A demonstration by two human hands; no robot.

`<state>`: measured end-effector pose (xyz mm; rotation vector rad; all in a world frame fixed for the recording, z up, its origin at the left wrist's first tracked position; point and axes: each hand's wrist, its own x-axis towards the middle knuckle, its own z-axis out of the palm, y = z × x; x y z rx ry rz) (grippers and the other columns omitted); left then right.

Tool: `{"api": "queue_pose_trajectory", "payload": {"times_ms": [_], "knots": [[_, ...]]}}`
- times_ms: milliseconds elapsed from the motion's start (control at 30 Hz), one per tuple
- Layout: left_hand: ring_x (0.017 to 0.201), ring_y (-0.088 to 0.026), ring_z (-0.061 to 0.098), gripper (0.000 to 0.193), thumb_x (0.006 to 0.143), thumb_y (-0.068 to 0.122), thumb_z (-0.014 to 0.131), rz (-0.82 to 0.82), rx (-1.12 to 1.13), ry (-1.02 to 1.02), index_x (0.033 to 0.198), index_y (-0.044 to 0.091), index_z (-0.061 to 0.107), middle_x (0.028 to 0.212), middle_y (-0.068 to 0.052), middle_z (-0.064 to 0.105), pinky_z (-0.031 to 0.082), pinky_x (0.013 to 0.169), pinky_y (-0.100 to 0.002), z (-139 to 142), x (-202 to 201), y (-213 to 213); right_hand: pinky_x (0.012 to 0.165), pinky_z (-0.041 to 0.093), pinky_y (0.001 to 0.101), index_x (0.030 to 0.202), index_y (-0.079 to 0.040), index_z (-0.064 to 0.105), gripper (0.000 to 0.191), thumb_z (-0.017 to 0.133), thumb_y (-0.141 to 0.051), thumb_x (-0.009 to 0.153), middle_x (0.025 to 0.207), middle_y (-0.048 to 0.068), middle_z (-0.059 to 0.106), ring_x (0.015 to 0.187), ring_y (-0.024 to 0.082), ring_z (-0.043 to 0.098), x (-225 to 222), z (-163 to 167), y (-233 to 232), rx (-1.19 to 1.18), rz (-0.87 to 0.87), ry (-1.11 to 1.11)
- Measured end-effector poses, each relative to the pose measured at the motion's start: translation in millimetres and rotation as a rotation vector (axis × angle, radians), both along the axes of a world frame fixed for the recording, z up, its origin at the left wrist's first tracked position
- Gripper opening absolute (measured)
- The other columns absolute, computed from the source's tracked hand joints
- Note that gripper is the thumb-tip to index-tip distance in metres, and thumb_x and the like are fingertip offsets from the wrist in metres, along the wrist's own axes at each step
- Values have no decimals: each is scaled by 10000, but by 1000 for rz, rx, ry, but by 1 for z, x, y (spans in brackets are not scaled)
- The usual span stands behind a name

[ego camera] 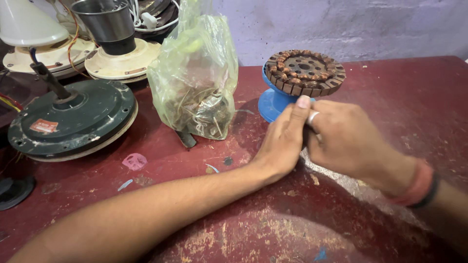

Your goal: The person winds copper wire by hand around the slots of a motor armature mounted on a blue stand. They rotate the armature and continue wrapping wire into successive slots, occasionally adjusting the wire tension and position.

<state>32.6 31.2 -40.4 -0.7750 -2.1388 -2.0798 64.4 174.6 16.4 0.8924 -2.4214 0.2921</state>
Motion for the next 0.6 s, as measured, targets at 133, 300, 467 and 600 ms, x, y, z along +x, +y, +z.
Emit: {"api": "queue_pose_trajectory", "payload": {"times_ms": [133, 300, 467, 600], "knots": [[718, -182, 610, 620, 1087, 479, 339, 168, 80, -73, 886, -16, 653, 752, -87, 669, 508, 680, -364, -7, -1, 3, 640, 526, 421, 881, 42, 714, 168, 666, 62, 722, 823, 133, 669, 738, 295, 638, 13, -12, -18, -94, 57, 170], [647, -105, 523, 508, 1101, 392, 443, 12, 410, -224, 777, 42, 617, 708, -17, 601, 451, 595, -306, -4, -13, 9, 697, 550, 385, 1001, 74, 716, 307, 695, -4, 704, 995, 182, 711, 847, 307, 666, 24, -6, -11, -112, 186, 234], [504, -65, 395, 472, 1078, 401, 499, -81, 502, -396, 689, 136, 529, 592, 44, 467, 316, 472, -274, 11, 3, 10, 688, 577, 326, 981, 13, 726, 154, 708, 18, 828, 960, 151, 732, 848, 251, 724, 33, 1, -3, -281, 265, 308], [365, -62, 266, 510, 1035, 443, 514, -77, 493, -612, 599, 202, 403, 468, 94, 327, 200, 362, -282, 31, 6, 2, 643, 531, 325, 992, -1, 747, 186, 738, 47, 813, 883, 150, 715, 782, 245, 688, 36, 6, 5, -289, 154, 424]]}}
